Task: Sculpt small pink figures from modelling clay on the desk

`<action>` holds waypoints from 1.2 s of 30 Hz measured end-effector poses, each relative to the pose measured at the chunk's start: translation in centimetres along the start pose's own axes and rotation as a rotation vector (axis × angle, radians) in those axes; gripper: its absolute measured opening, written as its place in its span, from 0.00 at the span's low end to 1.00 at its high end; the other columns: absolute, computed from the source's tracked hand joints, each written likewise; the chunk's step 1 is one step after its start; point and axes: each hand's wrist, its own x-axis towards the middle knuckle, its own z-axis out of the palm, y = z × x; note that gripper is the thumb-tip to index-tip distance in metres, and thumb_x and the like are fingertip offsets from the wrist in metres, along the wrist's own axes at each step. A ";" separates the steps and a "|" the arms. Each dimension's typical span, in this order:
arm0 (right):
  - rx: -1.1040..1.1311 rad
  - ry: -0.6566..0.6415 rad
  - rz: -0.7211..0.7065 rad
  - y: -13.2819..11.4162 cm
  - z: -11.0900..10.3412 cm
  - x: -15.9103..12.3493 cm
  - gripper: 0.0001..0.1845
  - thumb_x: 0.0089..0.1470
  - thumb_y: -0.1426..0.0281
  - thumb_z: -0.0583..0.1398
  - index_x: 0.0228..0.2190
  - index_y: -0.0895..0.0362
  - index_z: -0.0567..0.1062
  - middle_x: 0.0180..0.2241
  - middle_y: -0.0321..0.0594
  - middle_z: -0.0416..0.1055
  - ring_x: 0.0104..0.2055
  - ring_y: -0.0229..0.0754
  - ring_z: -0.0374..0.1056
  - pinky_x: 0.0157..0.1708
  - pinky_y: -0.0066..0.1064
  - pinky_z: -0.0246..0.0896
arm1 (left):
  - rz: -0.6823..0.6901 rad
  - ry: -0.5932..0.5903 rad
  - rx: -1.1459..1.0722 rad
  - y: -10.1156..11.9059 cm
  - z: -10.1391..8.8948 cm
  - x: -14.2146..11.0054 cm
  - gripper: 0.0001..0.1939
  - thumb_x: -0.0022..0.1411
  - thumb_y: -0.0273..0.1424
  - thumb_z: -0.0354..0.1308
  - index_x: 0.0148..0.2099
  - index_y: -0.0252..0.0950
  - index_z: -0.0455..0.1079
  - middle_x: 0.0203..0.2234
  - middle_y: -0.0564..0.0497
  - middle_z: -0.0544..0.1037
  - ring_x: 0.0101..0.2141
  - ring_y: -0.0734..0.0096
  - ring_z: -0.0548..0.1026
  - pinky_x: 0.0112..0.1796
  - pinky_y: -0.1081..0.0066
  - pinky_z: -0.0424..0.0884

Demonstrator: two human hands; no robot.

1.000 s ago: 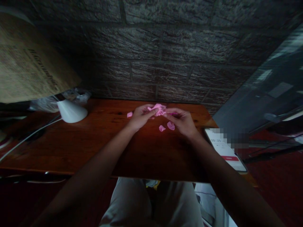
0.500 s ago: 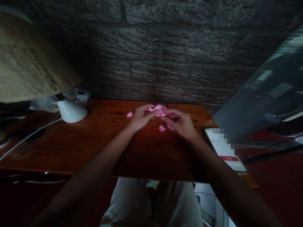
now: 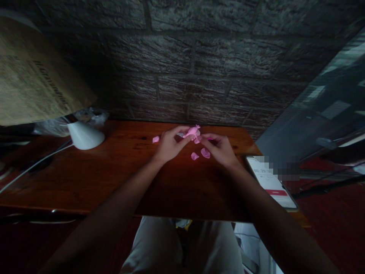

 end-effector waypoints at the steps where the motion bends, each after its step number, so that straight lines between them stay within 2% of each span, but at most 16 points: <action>1: -0.005 -0.004 -0.003 0.0 0.0 0.0 0.15 0.54 0.55 0.66 0.30 0.54 0.82 0.25 0.37 0.74 0.21 0.34 0.61 0.19 0.28 0.55 | 0.003 -0.001 0.026 0.1 0.0 -0.1 0.13 0.62 0.35 0.64 0.48 0.38 0.77 0.42 0.48 0.84 0.41 0.68 0.80 0.42 0.69 0.75; 15: -0.017 -0.026 -0.039 0.2 -0.2 0.1 0.12 0.51 0.58 0.67 0.29 0.53 0.82 0.24 0.37 0.74 0.24 0.37 0.65 0.21 0.28 0.56 | 0.033 -0.038 0.109 0.3 0.0 -0.3 0.14 0.63 0.36 0.63 0.50 0.39 0.77 0.42 0.47 0.84 0.39 0.67 0.81 0.41 0.68 0.75; 20: 0.035 -0.072 0.023 0.0 -0.2 0.1 0.16 0.52 0.54 0.67 0.29 0.53 0.82 0.23 0.36 0.72 0.20 0.34 0.61 0.19 0.28 0.53 | 0.024 -0.034 0.100 0.2 0.0 -0.2 0.14 0.63 0.36 0.63 0.49 0.38 0.77 0.42 0.46 0.84 0.40 0.66 0.81 0.43 0.67 0.75; 24: 0.044 -0.085 0.020 -0.1 -0.3 0.1 0.18 0.49 0.51 0.68 0.29 0.54 0.82 0.23 0.36 0.72 0.21 0.35 0.62 0.20 0.28 0.53 | 0.018 -0.032 0.097 0.2 0.0 -0.2 0.14 0.63 0.37 0.63 0.49 0.38 0.77 0.43 0.46 0.84 0.41 0.66 0.81 0.43 0.68 0.75; 27: 0.077 -0.109 0.060 -0.2 -0.4 0.1 0.20 0.50 0.50 0.68 0.30 0.54 0.82 0.20 0.34 0.69 0.19 0.34 0.59 0.19 0.28 0.51 | 0.018 -0.034 0.083 0.1 0.1 -0.2 0.14 0.63 0.36 0.63 0.49 0.38 0.77 0.43 0.46 0.84 0.41 0.66 0.81 0.44 0.67 0.75; 30: 0.146 -0.153 0.123 -0.2 -0.3 0.1 0.20 0.51 0.51 0.67 0.32 0.55 0.82 0.19 0.32 0.67 0.18 0.31 0.56 0.18 0.27 0.48 | 0.015 -0.015 0.092 0.0 0.1 -0.2 0.13 0.63 0.37 0.63 0.49 0.38 0.77 0.42 0.47 0.84 0.40 0.67 0.81 0.42 0.68 0.75; 36: 0.237 -0.183 0.188 -0.3 -0.1 0.1 0.16 0.46 0.57 0.71 0.33 0.56 0.82 0.21 0.30 0.67 0.18 0.30 0.55 0.18 0.27 0.45 | 0.010 -0.012 0.077 -0.3 0.0 -0.1 0.13 0.63 0.36 0.63 0.48 0.38 0.77 0.41 0.47 0.84 0.39 0.67 0.81 0.42 0.68 0.75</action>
